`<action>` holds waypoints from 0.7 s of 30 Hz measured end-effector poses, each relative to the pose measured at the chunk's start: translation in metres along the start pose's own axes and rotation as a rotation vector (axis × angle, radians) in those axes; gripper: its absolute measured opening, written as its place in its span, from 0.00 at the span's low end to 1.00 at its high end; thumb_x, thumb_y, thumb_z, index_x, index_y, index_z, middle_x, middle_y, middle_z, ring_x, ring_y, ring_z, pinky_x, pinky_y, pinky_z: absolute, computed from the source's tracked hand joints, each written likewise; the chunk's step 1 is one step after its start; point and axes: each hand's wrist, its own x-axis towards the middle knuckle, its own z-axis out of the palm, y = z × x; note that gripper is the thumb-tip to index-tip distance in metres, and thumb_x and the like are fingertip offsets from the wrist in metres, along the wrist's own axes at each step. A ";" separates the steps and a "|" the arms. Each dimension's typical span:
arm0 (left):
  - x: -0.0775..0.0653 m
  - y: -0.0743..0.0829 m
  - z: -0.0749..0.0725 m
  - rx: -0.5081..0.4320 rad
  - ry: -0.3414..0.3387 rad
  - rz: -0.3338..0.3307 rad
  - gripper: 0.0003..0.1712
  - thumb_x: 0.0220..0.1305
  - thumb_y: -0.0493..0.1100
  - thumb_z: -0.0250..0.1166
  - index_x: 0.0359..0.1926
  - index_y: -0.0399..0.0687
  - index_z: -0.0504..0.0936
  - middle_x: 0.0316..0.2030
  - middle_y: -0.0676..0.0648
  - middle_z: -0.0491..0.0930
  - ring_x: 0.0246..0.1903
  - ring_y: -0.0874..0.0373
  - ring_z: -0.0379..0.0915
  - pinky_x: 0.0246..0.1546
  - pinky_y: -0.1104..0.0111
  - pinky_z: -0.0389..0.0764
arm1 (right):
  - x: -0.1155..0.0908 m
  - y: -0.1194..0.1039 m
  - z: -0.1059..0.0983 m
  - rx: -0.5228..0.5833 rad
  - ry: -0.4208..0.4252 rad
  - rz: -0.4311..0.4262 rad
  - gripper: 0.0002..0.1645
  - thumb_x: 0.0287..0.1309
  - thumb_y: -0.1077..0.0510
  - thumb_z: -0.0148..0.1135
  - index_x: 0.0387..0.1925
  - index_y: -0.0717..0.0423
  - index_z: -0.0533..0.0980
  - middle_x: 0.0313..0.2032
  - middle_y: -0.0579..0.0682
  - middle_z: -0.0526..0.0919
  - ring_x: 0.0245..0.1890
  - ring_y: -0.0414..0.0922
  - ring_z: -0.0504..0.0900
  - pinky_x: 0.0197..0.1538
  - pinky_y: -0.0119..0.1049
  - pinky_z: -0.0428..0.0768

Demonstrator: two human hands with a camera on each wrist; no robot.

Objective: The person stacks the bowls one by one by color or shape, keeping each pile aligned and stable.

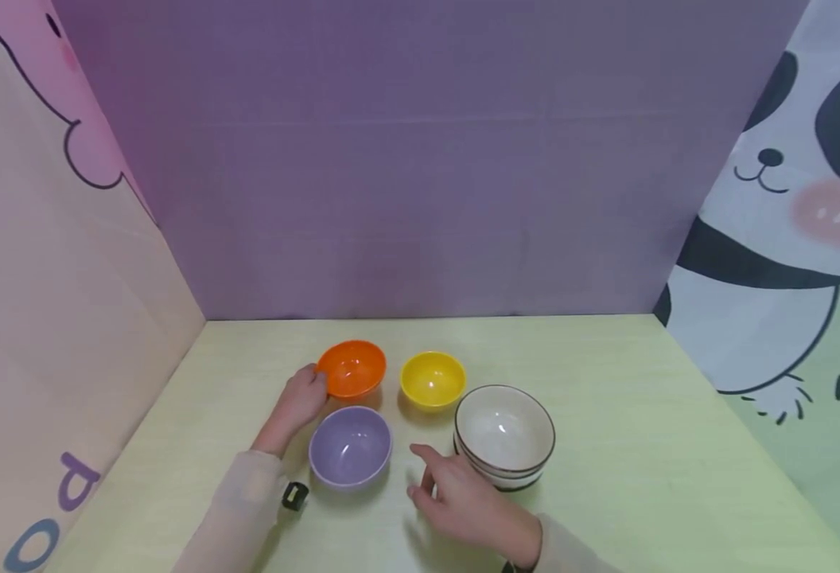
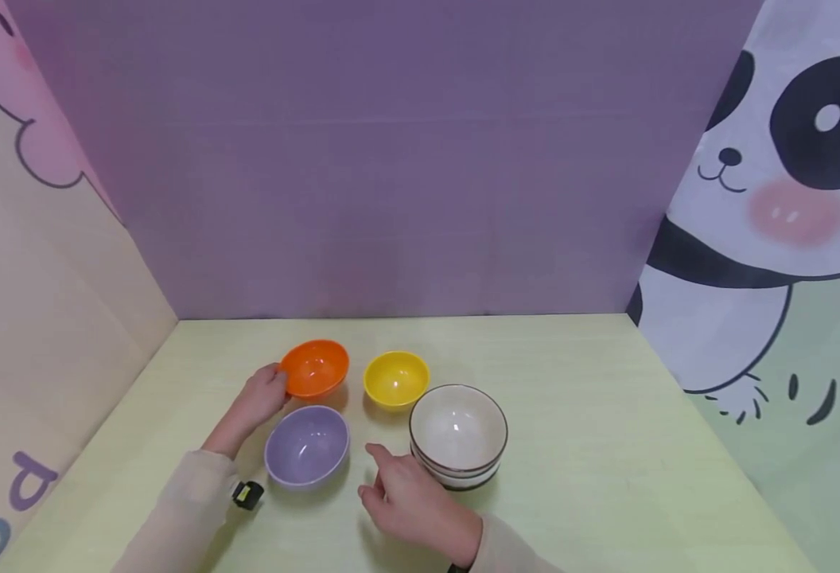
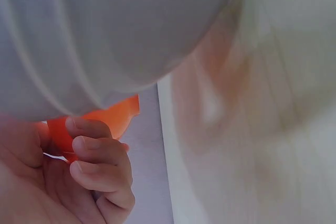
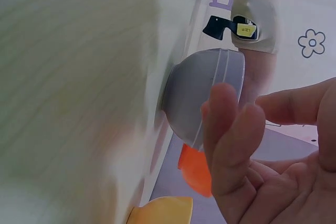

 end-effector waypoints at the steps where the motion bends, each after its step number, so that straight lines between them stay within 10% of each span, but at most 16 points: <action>1: -0.001 0.001 -0.001 -0.002 -0.004 0.002 0.20 0.75 0.43 0.39 0.45 0.34 0.75 0.28 0.44 0.74 0.28 0.53 0.69 0.30 0.65 0.71 | 0.000 0.000 0.000 0.001 0.002 -0.004 0.32 0.66 0.53 0.61 0.65 0.66 0.68 0.28 0.35 0.80 0.23 0.28 0.72 0.32 0.26 0.76; 21: -0.018 0.015 -0.011 -0.045 -0.040 0.060 0.20 0.75 0.42 0.38 0.44 0.37 0.75 0.25 0.46 0.72 0.23 0.56 0.63 0.25 0.66 0.69 | -0.001 0.003 0.002 0.013 -0.011 0.000 0.32 0.67 0.52 0.60 0.65 0.67 0.68 0.27 0.35 0.79 0.24 0.29 0.72 0.32 0.26 0.75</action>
